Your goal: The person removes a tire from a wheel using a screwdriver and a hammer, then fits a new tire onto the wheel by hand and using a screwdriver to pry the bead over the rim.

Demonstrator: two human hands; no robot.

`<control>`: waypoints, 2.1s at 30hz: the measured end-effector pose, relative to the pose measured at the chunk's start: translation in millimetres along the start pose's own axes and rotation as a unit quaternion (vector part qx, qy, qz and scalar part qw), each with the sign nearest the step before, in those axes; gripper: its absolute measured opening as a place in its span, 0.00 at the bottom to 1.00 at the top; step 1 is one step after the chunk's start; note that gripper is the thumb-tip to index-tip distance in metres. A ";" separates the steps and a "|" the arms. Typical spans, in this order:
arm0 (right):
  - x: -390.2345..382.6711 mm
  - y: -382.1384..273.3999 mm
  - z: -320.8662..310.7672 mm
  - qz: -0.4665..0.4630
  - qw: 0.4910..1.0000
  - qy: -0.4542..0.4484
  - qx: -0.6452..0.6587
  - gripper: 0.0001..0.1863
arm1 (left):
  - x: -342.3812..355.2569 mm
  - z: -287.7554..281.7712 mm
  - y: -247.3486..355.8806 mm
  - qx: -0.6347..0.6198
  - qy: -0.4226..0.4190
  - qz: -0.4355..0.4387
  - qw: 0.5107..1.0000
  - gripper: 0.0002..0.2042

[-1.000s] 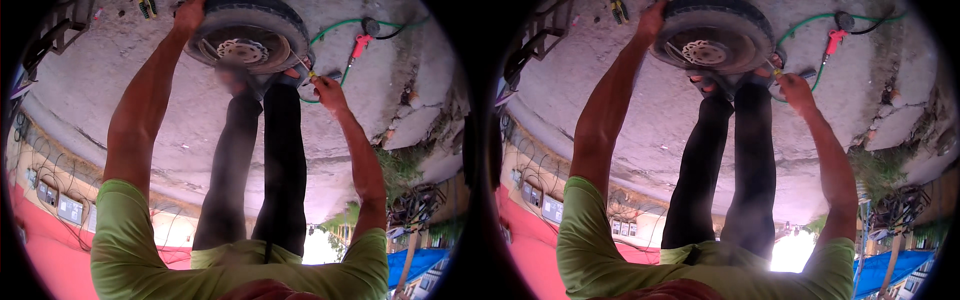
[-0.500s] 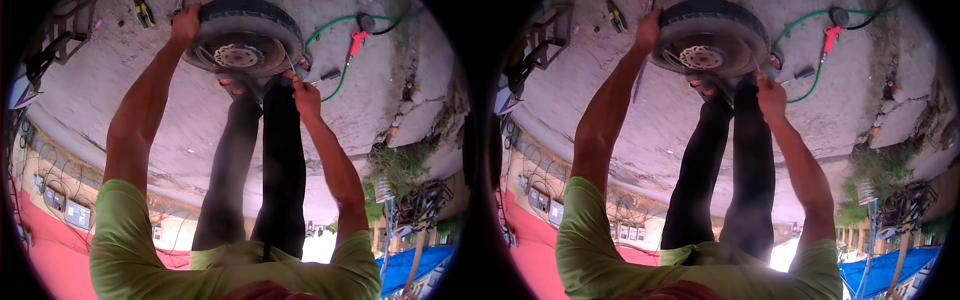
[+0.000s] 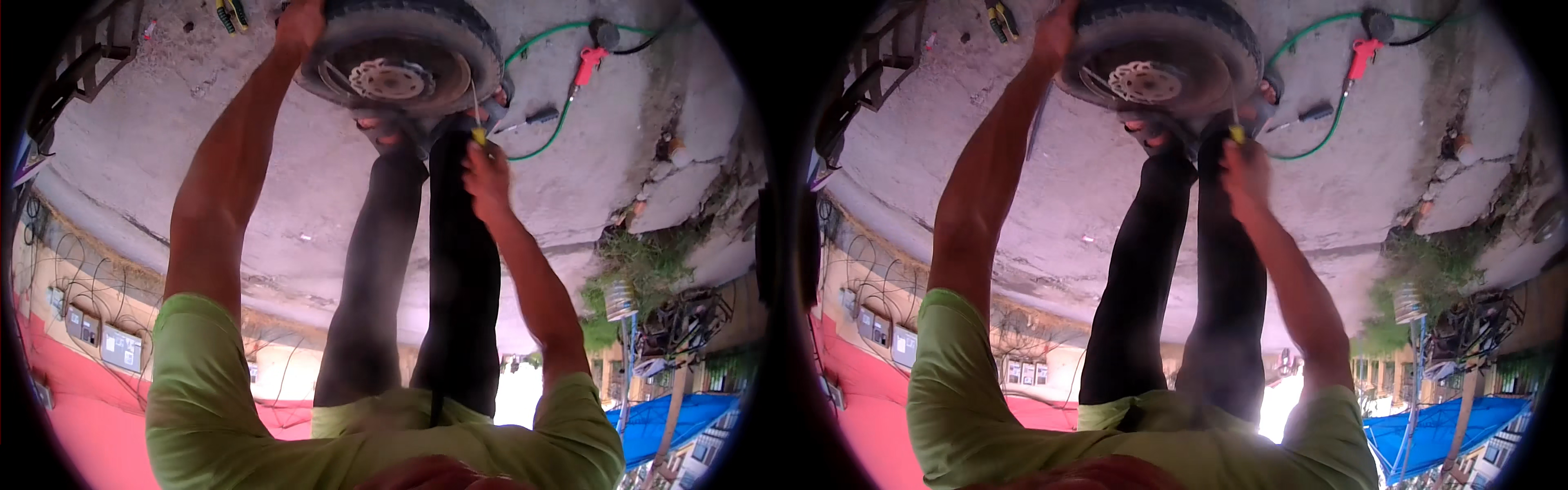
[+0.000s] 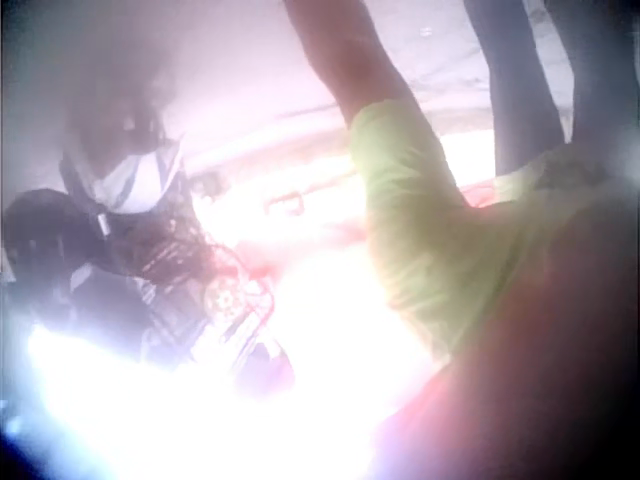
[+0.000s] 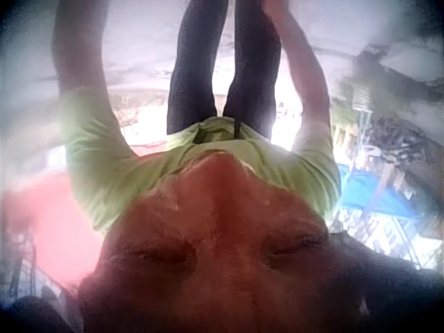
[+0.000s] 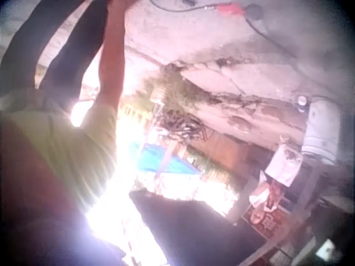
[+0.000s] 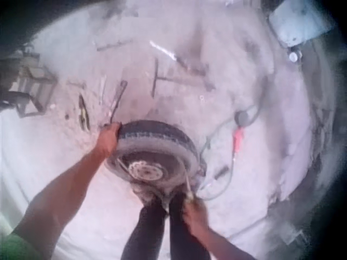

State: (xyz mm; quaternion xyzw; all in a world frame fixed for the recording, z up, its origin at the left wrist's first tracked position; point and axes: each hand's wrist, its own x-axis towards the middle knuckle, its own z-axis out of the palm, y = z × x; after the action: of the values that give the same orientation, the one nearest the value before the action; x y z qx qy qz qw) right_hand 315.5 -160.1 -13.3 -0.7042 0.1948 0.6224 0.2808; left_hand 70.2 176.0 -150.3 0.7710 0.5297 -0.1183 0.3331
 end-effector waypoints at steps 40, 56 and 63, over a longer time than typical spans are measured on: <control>16.6 -5.4 149.1 -0.086 0.965 0.198 0.150 0.24 | -12.5 -4.8 23.2 0.038 0.059 -0.006 0.998 0.16; 58.7 59.9 127.7 -0.165 0.943 0.196 -0.211 0.30 | 0.0 6.5 2.0 0.082 0.049 0.016 0.995 0.12; 87.0 60.8 103.5 -0.107 0.898 0.103 -0.414 0.29 | 0.9 15.0 -6.7 0.082 0.077 0.075 0.991 0.13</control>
State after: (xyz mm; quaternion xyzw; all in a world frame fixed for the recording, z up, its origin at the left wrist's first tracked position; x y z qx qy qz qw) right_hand 211.1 -134.1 -115.3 -0.8333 -0.1289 0.5375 0.0071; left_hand 67.1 168.6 -164.7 0.8400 0.4830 -0.0760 0.2352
